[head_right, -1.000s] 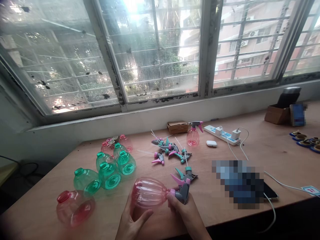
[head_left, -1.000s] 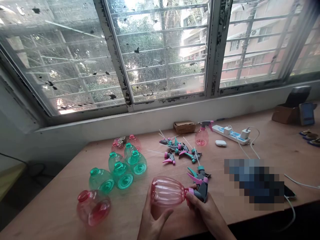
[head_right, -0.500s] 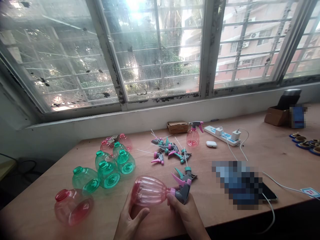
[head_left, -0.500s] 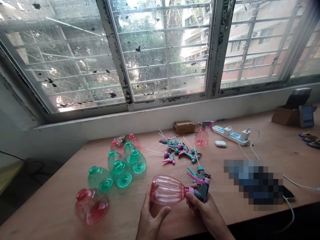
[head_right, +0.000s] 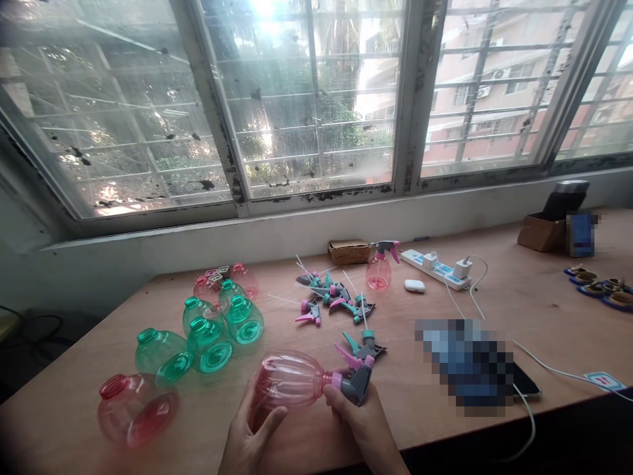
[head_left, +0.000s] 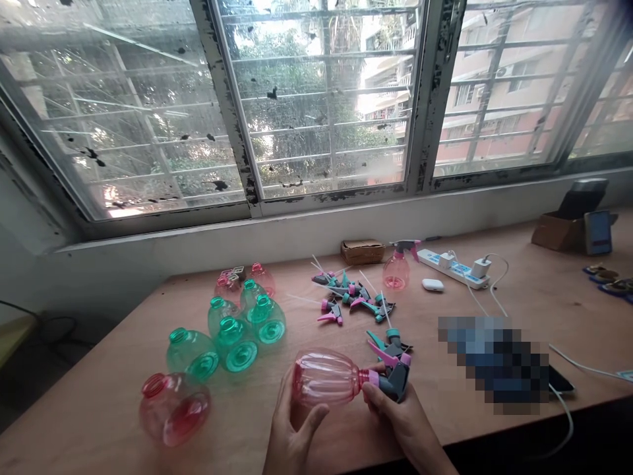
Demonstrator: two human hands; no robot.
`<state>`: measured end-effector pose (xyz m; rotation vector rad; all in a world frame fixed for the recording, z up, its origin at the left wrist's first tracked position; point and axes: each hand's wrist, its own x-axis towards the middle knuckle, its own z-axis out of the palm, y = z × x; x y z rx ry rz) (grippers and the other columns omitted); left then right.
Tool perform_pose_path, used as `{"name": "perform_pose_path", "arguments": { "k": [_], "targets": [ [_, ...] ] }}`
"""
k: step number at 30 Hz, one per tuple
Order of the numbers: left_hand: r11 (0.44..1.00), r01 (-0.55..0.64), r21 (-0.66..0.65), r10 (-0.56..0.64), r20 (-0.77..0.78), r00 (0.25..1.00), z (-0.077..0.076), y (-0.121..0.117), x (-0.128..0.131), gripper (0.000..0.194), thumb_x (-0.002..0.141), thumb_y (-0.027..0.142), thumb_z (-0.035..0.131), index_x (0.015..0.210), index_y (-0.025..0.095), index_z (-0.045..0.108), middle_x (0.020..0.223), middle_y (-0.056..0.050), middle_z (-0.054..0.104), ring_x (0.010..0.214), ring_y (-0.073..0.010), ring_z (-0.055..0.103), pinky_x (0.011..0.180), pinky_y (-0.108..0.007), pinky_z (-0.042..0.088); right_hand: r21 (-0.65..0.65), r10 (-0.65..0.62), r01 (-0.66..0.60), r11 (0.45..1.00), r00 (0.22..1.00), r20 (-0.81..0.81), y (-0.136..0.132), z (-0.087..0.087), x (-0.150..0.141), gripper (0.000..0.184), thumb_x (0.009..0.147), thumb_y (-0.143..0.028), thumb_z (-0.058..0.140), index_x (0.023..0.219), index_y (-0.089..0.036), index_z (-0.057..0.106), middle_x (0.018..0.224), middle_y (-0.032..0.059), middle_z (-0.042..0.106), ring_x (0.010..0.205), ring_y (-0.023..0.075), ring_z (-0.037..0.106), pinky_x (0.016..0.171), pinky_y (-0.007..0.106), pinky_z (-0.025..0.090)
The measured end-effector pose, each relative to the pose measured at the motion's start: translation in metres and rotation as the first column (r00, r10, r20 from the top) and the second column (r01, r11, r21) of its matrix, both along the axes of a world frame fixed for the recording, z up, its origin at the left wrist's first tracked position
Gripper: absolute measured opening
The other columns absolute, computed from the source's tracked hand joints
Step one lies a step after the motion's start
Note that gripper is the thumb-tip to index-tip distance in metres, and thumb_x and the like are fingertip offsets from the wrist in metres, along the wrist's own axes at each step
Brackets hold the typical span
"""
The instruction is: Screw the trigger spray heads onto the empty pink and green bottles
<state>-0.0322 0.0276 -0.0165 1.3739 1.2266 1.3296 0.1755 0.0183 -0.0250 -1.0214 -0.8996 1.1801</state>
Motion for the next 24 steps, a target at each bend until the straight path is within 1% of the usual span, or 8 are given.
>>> {"name": "perform_pose_path", "arguments": {
  "k": [4,6,9,12,15,18,20,24],
  "targets": [
    [0.998,-0.039,0.057,0.042,-0.053,0.998,0.0011,-0.0011,0.0007,0.071,0.076,0.038,0.08,0.14,0.029,0.052,0.153,-0.007,0.047,0.145,-0.0315,0.037,0.122,-0.046,0.025,-0.009,-0.007,0.007,1.0,1.0,-0.023,0.0008,0.002,-0.0004,0.043,0.077,-0.052,0.079,0.094,-0.017,0.061,0.061,-0.0015,0.063,0.049,0.0117,0.051,0.047,0.023,0.038],
    [0.999,-0.013,0.04,0.015,-0.047,0.999,0.0009,-0.0024,0.0013,0.074,0.077,0.038,0.079,0.143,0.029,0.048,0.153,-0.007,0.047,0.144,-0.0314,0.039,0.122,-0.046,0.026,-0.006,-0.006,0.006,1.0,1.0,-0.03,0.0009,0.0018,-0.0006,0.043,0.077,-0.051,0.079,0.095,-0.017,0.061,0.061,-0.0015,0.063,0.048,0.0115,0.051,0.046,0.022,0.037],
    [1.0,0.021,0.005,-0.021,-0.02,1.0,-0.002,-0.0016,0.0002,0.079,0.076,0.04,0.079,0.146,0.026,0.044,0.151,-0.011,0.049,0.143,-0.0327,0.04,0.121,-0.048,0.028,-0.001,0.008,-0.008,1.0,1.0,-0.013,-0.0005,0.0006,-0.0005,0.042,0.076,-0.05,0.08,0.094,-0.017,0.062,0.06,-0.0024,0.061,0.049,0.0112,0.05,0.048,0.023,0.038],
    [0.999,0.003,0.032,-0.002,-0.023,1.0,-0.0045,0.0025,-0.0026,0.072,0.077,0.042,0.077,0.142,0.025,0.051,0.153,-0.01,0.046,0.143,-0.0335,0.039,0.121,-0.046,0.028,-0.005,0.013,-0.013,1.0,1.0,-0.007,-0.0015,-0.001,-0.0001,0.045,0.074,-0.051,0.081,0.095,-0.017,0.063,0.055,-0.0041,0.058,0.047,0.0106,0.048,0.048,0.023,0.037],
    [0.997,-0.021,0.071,0.025,-0.048,0.999,-0.0046,0.0055,-0.004,0.067,0.077,0.04,0.078,0.138,0.029,0.055,0.155,-0.006,0.044,0.143,-0.0331,0.04,0.121,-0.044,0.029,-0.007,0.024,-0.024,1.0,1.0,-0.015,-0.0002,-0.0022,0.0,0.047,0.075,-0.053,0.08,0.097,-0.016,0.063,0.051,-0.0052,0.055,0.044,0.0097,0.045,0.045,0.022,0.032],
    [0.999,-0.02,0.05,0.022,-0.032,0.999,-0.0044,0.0047,-0.0019,0.067,0.076,0.04,0.078,0.138,0.03,0.055,0.15,-0.005,0.051,0.14,-0.0318,0.044,0.12,-0.044,0.031,-0.009,0.008,-0.008,1.0,1.0,-0.016,0.0013,-0.0021,-0.0005,0.047,0.074,-0.054,0.08,0.097,-0.016,0.063,0.055,-0.003,0.059,0.045,0.0104,0.047,0.045,0.023,0.033],
    [1.0,-0.015,0.017,0.015,0.008,1.0,-0.0043,0.0026,0.0012,0.07,0.075,0.042,0.079,0.139,0.028,0.053,0.145,-0.007,0.057,0.138,-0.0316,0.047,0.119,-0.044,0.033,-0.008,-0.006,0.006,1.0,1.0,-0.013,0.0011,-0.0015,-0.0007,0.047,0.073,-0.054,0.081,0.096,-0.016,0.063,0.056,-0.0024,0.06,0.046,0.011,0.048,0.046,0.023,0.036],
    [0.997,-0.079,-0.017,0.081,0.109,0.991,-0.0029,-0.0001,0.0056,0.071,0.072,0.046,0.08,0.134,0.021,0.054,0.134,-0.012,0.064,0.132,-0.0326,0.054,0.115,-0.045,0.039,-0.003,-0.005,0.005,1.0,1.0,0.018,-0.001,-0.0001,-0.0004,0.046,0.073,-0.052,0.082,0.095,-0.016,0.064,0.055,-0.0046,0.057,0.048,0.011,0.048,0.049,0.023,0.038]
  ]
}}
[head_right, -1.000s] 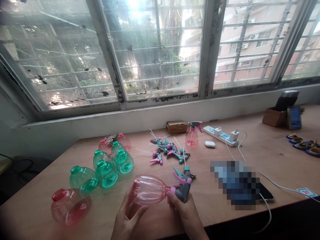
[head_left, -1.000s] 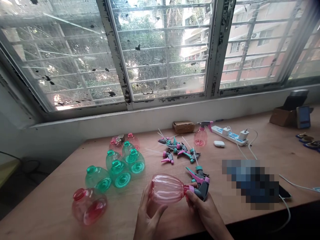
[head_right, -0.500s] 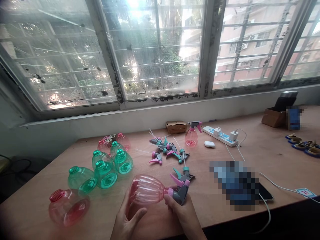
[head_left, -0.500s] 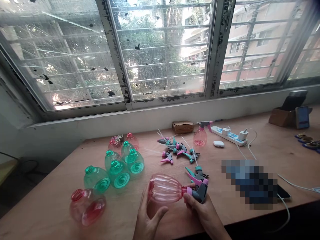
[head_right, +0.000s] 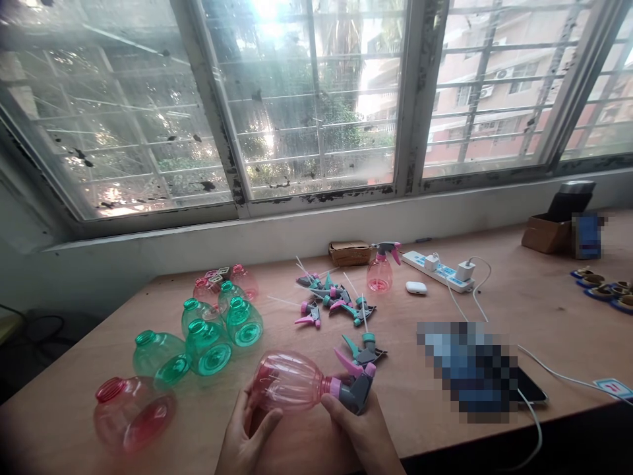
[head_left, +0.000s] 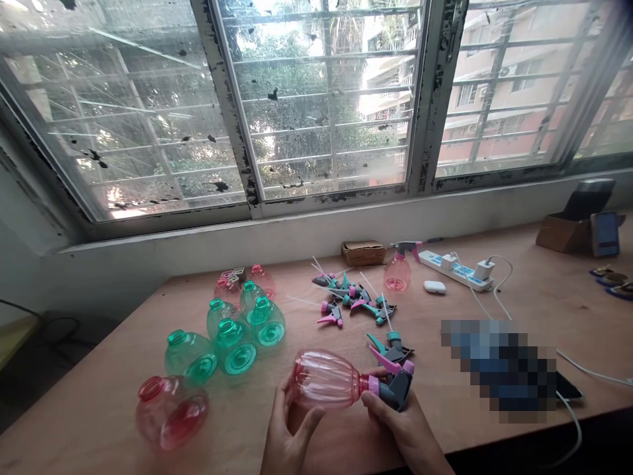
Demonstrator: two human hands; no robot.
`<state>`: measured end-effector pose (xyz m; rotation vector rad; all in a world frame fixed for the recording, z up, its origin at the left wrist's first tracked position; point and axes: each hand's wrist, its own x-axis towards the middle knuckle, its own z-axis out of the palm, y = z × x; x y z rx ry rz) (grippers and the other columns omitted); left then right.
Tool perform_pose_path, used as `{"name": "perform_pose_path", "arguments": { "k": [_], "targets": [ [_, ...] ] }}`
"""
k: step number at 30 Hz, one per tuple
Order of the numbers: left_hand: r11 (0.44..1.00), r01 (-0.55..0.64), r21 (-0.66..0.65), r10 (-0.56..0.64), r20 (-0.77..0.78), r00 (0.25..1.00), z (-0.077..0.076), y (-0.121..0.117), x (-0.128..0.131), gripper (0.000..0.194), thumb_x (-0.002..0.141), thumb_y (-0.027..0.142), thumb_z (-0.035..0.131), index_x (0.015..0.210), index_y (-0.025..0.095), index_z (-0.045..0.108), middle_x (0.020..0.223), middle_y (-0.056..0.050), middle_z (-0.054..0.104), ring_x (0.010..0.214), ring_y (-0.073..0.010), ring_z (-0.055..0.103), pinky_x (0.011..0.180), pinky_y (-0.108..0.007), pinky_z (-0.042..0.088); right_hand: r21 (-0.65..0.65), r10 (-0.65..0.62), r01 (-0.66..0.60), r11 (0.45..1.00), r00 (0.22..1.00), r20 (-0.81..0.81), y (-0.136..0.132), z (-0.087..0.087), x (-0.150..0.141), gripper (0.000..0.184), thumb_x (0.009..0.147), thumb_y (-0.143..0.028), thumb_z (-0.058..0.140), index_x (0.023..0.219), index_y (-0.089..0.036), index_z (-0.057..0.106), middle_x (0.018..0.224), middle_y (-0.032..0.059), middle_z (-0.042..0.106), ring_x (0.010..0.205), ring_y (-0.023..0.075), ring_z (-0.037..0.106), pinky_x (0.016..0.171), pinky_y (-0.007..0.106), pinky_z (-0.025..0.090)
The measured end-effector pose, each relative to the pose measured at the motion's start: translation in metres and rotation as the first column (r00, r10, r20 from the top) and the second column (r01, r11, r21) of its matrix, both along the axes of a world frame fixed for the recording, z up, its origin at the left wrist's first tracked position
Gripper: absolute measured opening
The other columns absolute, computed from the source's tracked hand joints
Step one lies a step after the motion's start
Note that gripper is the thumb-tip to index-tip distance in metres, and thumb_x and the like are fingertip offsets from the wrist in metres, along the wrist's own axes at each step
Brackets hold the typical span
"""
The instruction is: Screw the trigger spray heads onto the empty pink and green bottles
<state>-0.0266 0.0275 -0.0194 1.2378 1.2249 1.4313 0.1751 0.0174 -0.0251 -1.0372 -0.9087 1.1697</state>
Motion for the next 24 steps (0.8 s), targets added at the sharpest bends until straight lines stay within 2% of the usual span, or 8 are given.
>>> {"name": "perform_pose_path", "arguments": {
  "k": [3,8,11,14,17,20,24],
  "targets": [
    [0.999,0.043,-0.016,-0.043,-0.012,0.999,0.001,0.002,-0.003,0.066,0.073,0.045,0.08,0.129,0.02,0.057,0.131,-0.014,0.066,0.128,-0.0334,0.057,0.111,-0.047,0.043,0.007,-0.035,0.035,0.999,0.999,0.01,0.0,0.0,-0.001,0.045,0.074,-0.05,0.081,0.098,-0.016,0.063,0.055,-0.0052,0.056,0.048,0.0109,0.048,0.049,0.023,0.038],
    [0.998,0.053,0.022,-0.049,-0.125,0.991,0.001,0.006,-0.009,0.058,0.072,0.04,0.08,0.124,0.022,0.061,0.137,-0.012,0.062,0.134,-0.0329,0.052,0.115,-0.046,0.039,0.005,-0.048,0.049,0.999,0.997,-0.065,0.003,-0.002,-0.003,0.045,0.076,-0.052,0.078,0.099,-0.017,0.061,0.061,-0.0025,0.061,0.046,0.0116,0.049,0.043,0.023,0.038],
    [0.997,0.076,-0.01,-0.077,-0.127,0.989,0.004,0.005,-0.006,0.065,0.069,0.038,0.083,0.127,0.022,0.059,0.137,-0.012,0.062,0.134,-0.0327,0.052,0.115,-0.045,0.04,-0.006,-0.055,0.054,0.998,0.998,-0.041,0.002,-0.001,-0.002,0.046,0.073,-0.051,0.081,0.097,-0.017,0.064,0.06,-0.0027,0.06,0.047,0.0116,0.049,0.045,0.023,0.038],
    [1.0,0.029,0.009,-0.028,-0.081,0.996,0.004,0.002,-0.001,0.074,0.067,0.041,0.084,0.133,0.021,0.053,0.14,-0.013,0.06,0.136,-0.0327,0.05,0.115,-0.046,0.039,-0.013,-0.041,0.041,0.999,0.999,-0.003,-0.001,0.003,0.0,0.046,0.068,-0.05,0.085,0.096,-0.017,0.068,0.057,-0.004,0.058,0.049,0.0129,0.051,0.048,0.024,0.04],
    [1.0,0.017,0.009,-0.017,-0.068,0.998,0.003,0.003,-0.002,0.071,0.072,0.045,0.079,0.133,0.02,0.053,0.142,-0.014,0.058,0.137,-0.0332,0.048,0.116,-0.048,0.037,-0.015,-0.015,0.015,1.0,1.0,0.019,-0.003,0.008,0.0,0.046,0.065,-0.051,0.086,0.092,-0.016,0.071,0.057,-0.0037,0.059,0.05,0.0142,0.052,0.05,0.025,0.041],
    [0.998,0.064,-0.017,-0.066,-0.146,0.987,0.001,0.007,-0.007,0.066,0.073,0.043,0.079,0.131,0.021,0.057,0.141,-0.013,0.059,0.138,-0.034,0.046,0.118,-0.049,0.034,-0.006,-0.014,0.014,1.0,0.999,0.031,-0.002,0.009,-0.001,0.047,0.066,-0.053,0.085,0.091,-0.016,0.071,0.06,-0.0022,0.062,0.052,0.0145,0.054,0.05,0.026,0.042],
    [0.999,0.044,-0.002,-0.043,-0.194,0.98,0.002,0.008,-0.007,0.063,0.071,0.04,0.081,0.127,0.023,0.061,0.138,-0.011,0.062,0.138,-0.0343,0.046,0.118,-0.049,0.033,-0.005,-0.023,0.023,1.0,0.999,0.023,0.0,0.006,-0.001,0.045,0.07,-0.055,0.082,0.09,-0.016,0.069,0.062,-0.0008,0.064,0.051,0.0139,0.053,0.05,0.025,0.042]
  ]
}}
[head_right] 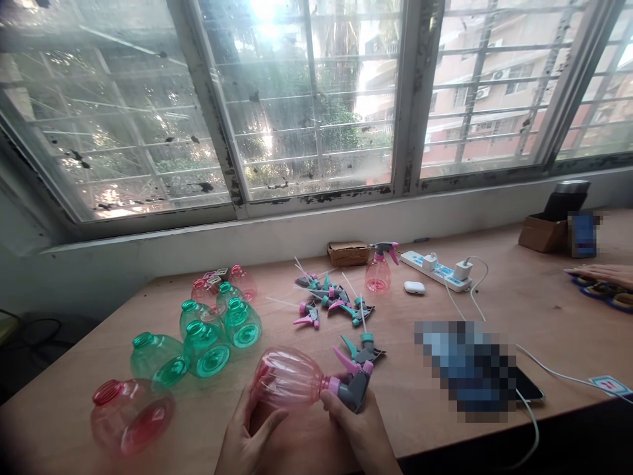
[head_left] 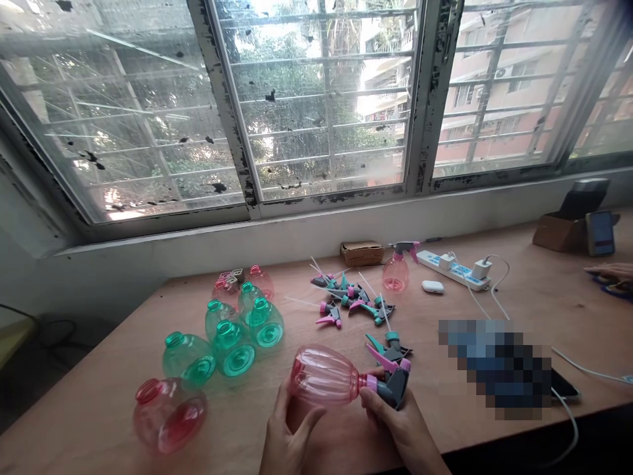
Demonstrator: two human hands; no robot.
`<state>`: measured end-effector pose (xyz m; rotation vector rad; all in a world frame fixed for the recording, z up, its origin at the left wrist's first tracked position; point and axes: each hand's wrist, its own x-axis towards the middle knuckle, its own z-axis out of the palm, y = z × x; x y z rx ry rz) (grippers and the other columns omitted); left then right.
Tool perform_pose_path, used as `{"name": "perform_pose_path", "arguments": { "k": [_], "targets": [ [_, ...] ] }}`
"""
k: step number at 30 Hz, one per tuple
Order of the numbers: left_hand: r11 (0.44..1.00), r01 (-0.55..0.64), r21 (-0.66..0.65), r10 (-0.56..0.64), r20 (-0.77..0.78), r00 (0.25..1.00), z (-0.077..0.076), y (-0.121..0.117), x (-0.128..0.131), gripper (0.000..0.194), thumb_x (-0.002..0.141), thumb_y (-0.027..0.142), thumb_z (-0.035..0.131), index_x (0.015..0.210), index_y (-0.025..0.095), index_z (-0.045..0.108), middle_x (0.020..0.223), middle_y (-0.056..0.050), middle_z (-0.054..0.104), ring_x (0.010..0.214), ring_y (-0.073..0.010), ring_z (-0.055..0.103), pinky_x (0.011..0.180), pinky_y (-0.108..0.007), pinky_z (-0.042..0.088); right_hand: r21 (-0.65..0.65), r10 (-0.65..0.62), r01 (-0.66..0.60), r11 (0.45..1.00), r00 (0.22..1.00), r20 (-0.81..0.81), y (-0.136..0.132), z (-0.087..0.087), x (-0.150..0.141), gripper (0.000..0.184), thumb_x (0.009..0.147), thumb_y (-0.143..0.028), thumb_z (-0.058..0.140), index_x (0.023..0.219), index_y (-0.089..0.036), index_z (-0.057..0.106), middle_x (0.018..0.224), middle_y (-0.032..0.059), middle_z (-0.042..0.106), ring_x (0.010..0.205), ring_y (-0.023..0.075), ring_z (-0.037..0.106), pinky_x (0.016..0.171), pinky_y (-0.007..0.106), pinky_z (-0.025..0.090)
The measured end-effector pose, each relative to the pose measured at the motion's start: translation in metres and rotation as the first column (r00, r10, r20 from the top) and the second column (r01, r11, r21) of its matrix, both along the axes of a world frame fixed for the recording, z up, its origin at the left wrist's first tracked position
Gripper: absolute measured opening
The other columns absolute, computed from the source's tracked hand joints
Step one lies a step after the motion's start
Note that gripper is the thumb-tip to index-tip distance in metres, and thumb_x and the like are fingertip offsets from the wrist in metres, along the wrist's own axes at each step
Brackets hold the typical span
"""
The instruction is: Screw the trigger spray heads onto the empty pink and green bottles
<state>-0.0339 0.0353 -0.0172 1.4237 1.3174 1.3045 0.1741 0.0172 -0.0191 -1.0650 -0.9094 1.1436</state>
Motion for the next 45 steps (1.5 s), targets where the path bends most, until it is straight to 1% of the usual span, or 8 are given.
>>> {"name": "perform_pose_path", "arguments": {
  "k": [3,8,15,22,29,32,38,45],
  "targets": [
    [0.999,-0.034,0.018,0.033,0.05,0.998,0.001,-0.003,0.004,0.07,0.067,0.041,0.084,0.129,0.022,0.058,0.139,-0.013,0.061,0.137,-0.0347,0.047,0.118,-0.05,0.033,-0.012,-0.001,0.001,1.0,0.999,0.032,-0.002,0.001,0.001,0.043,0.071,-0.053,0.081,0.092,-0.017,0.071,0.063,-0.0005,0.065,0.053,0.0149,0.055,0.052,0.026,0.044],
    [0.999,-0.041,-0.027,0.044,0.137,0.99,0.0,-0.005,0.004,0.07,0.073,0.044,0.079,0.133,0.02,0.052,0.142,-0.015,0.057,0.138,-0.0343,0.047,0.117,-0.051,0.034,0.003,0.01,-0.01,1.0,0.996,0.09,-0.004,0.006,0.001,0.039,0.068,-0.047,0.084,0.093,-0.018,0.075,0.086,0.0055,0.075,0.082,0.0254,0.068,0.081,0.034,0.052],
    [0.999,-0.042,0.021,0.041,0.049,0.998,0.007,-0.002,0.003,0.068,0.068,0.038,0.084,0.129,0.021,0.058,0.14,-0.012,0.059,0.138,-0.0341,0.046,0.119,-0.049,0.032,-0.019,0.024,-0.023,1.0,0.998,0.054,-0.002,0.004,0.001,0.041,0.074,-0.052,0.078,0.09,-0.016,0.07,0.065,0.0009,0.066,0.054,0.0159,0.055,0.053,0.027,0.044],
    [0.997,-0.049,-0.053,0.06,0.217,0.974,0.0,-0.004,0.002,0.062,0.07,0.047,0.08,0.119,0.017,0.056,0.126,-0.018,0.067,0.123,-0.0363,0.061,0.105,-0.05,0.049,0.005,-0.095,0.095,0.995,0.994,0.05,-0.006,0.006,-0.004,0.046,0.062,-0.051,0.086,0.092,-0.018,0.072,0.076,0.003,0.073,0.071,0.0231,0.066,0.069,0.032,0.052],
    [0.999,-0.047,0.019,0.044,0.109,0.993,0.005,-0.002,0.001,0.063,0.068,0.04,0.083,0.123,0.021,0.059,0.137,-0.012,0.061,0.136,-0.0336,0.049,0.117,-0.048,0.035,-0.004,-0.003,0.003,1.0,1.0,0.009,-0.001,0.004,-0.001,0.046,0.071,-0.057,0.079,0.085,-0.015,0.067,0.061,0.0008,0.066,0.045,0.012,0.05,0.044,0.023,0.036],
    [0.999,-0.036,-0.009,0.037,0.135,0.99,0.008,-0.006,0.007,0.072,0.064,0.043,0.086,0.126,0.021,0.056,0.134,-0.013,0.063,0.133,-0.0338,0.052,0.115,-0.047,0.039,-0.025,-0.001,0.002,1.0,1.0,0.02,-0.002,0.005,0.0,0.045,0.069,-0.055,0.082,0.086,-0.016,0.069,0.063,0.0012,0.067,0.047,0.0138,0.053,0.047,0.025,0.04],
    [0.997,-0.055,-0.056,0.065,0.18,0.982,0.004,-0.005,0.006,0.067,0.07,0.047,0.081,0.124,0.018,0.055,0.128,-0.016,0.065,0.129,-0.0358,0.055,0.112,-0.05,0.04,-0.007,-0.034,0.034,0.999,0.994,0.105,-0.005,0.011,-0.004,0.042,0.066,-0.051,0.084,0.091,-0.018,0.074,0.084,0.0066,0.077,0.083,0.0287,0.071,0.081,0.037,0.055],
    [0.999,-0.037,-0.016,0.038,0.122,0.992,0.007,-0.003,0.004,0.068,0.07,0.041,0.082,0.13,0.022,0.057,0.142,-0.012,0.057,0.14,-0.0337,0.044,0.12,-0.048,0.031,-0.041,-0.047,0.052,0.998,0.992,0.116,0.0,0.009,0.0,0.045,0.063,-0.054,0.085,0.085,-0.017,0.073,0.06,0.0015,0.066,0.064,0.0256,0.066,0.062,0.033,0.053]
  ]
}}
